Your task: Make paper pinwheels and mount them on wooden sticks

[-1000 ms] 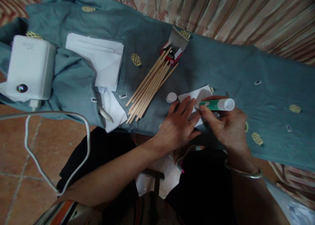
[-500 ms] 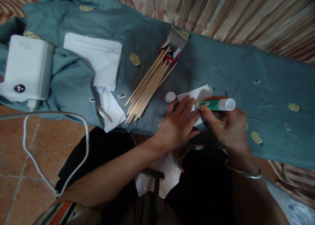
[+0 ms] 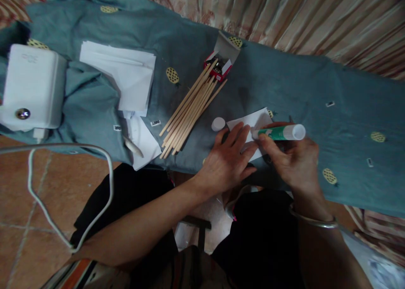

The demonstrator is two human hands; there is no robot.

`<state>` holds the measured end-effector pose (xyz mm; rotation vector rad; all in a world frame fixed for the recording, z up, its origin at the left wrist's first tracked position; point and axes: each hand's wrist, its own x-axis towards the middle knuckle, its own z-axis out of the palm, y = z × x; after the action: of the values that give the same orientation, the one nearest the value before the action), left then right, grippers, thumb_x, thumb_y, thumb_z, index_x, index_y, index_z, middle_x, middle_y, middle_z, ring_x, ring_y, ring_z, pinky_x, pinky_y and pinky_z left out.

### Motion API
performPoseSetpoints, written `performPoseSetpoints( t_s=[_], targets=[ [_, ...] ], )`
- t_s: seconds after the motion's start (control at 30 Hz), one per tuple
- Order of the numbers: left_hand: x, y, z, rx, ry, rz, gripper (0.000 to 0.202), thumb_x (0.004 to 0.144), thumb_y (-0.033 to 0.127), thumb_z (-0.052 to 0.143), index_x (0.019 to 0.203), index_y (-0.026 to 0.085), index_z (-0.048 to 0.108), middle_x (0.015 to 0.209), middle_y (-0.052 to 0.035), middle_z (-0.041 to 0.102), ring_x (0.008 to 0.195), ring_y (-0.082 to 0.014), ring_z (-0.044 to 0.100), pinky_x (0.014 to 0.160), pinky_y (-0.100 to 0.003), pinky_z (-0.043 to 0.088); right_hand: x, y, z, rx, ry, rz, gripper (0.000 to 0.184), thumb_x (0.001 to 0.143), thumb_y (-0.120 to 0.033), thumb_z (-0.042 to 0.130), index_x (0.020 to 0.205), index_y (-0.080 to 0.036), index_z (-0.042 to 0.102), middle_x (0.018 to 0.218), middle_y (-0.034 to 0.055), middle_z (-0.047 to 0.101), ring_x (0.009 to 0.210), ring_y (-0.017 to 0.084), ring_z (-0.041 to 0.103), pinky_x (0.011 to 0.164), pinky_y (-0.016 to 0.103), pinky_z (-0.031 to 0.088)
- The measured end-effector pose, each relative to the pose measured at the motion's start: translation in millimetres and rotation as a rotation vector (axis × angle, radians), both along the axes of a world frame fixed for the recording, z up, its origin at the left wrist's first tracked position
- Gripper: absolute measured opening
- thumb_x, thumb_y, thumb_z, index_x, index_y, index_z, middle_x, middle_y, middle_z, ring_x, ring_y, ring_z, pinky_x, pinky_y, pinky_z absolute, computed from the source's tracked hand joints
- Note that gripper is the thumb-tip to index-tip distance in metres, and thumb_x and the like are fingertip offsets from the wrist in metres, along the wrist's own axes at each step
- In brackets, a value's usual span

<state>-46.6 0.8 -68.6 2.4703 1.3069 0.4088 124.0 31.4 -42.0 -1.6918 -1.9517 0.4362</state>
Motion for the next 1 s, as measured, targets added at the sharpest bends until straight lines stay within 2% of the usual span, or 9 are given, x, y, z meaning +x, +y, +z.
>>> performPoseSetpoints(
  t_s=[0.23,0.43,0.63,1.0],
  targets=[
    [-0.3,0.4,1.1,0.008,-0.005,-0.001,0.052,0.093,0.045,0.048,0.138,0.019,0.044,0.154,-0.0163,0.036,0.146,-0.0327,0.026,0.113,-0.055,0.028,0.6,1.4,-0.6,-0.011,0.001,-0.010,0.027,0.084,-0.042,0.063,0.095,-0.019,0.070,0.084,0.0074,0.075,0.066,0.021,0.068,0.062,0.035,0.054],
    [-0.2,0.3,0.7,0.023,-0.008,-0.005,0.053,0.093,0.045,0.049,0.137,0.016,0.045,0.153,-0.0189,0.036,0.145,-0.0332,0.028,0.114,-0.054,0.028,0.6,3.0,-3.3,-0.027,0.019,-0.033,0.028,0.084,-0.043,0.063,0.098,-0.020,0.069,0.086,0.0087,0.074,0.076,0.025,0.069,0.068,0.039,0.055],
    [0.4,-0.1,-0.7,0.012,-0.001,0.001,0.052,0.092,0.044,0.049,0.137,0.020,0.044,0.154,-0.0153,0.035,0.146,-0.0330,0.024,0.113,-0.057,0.029,0.0,5.3,-4.8,-0.020,0.051,-0.026,0.028,0.084,-0.045,0.062,0.099,-0.023,0.068,0.088,0.0094,0.074,0.082,0.027,0.069,0.068,0.041,0.056],
    [0.4,-0.1,-0.5,0.015,-0.007,-0.003,0.053,0.091,0.045,0.053,0.137,0.019,0.046,0.154,-0.0161,0.035,0.146,-0.0340,0.025,0.113,-0.057,0.028,-2.1,6.7,-5.8,-0.018,0.059,-0.029,0.028,0.084,-0.045,0.062,0.096,-0.021,0.069,0.088,0.0090,0.074,0.081,0.026,0.069,0.071,0.040,0.055]
  ],
)
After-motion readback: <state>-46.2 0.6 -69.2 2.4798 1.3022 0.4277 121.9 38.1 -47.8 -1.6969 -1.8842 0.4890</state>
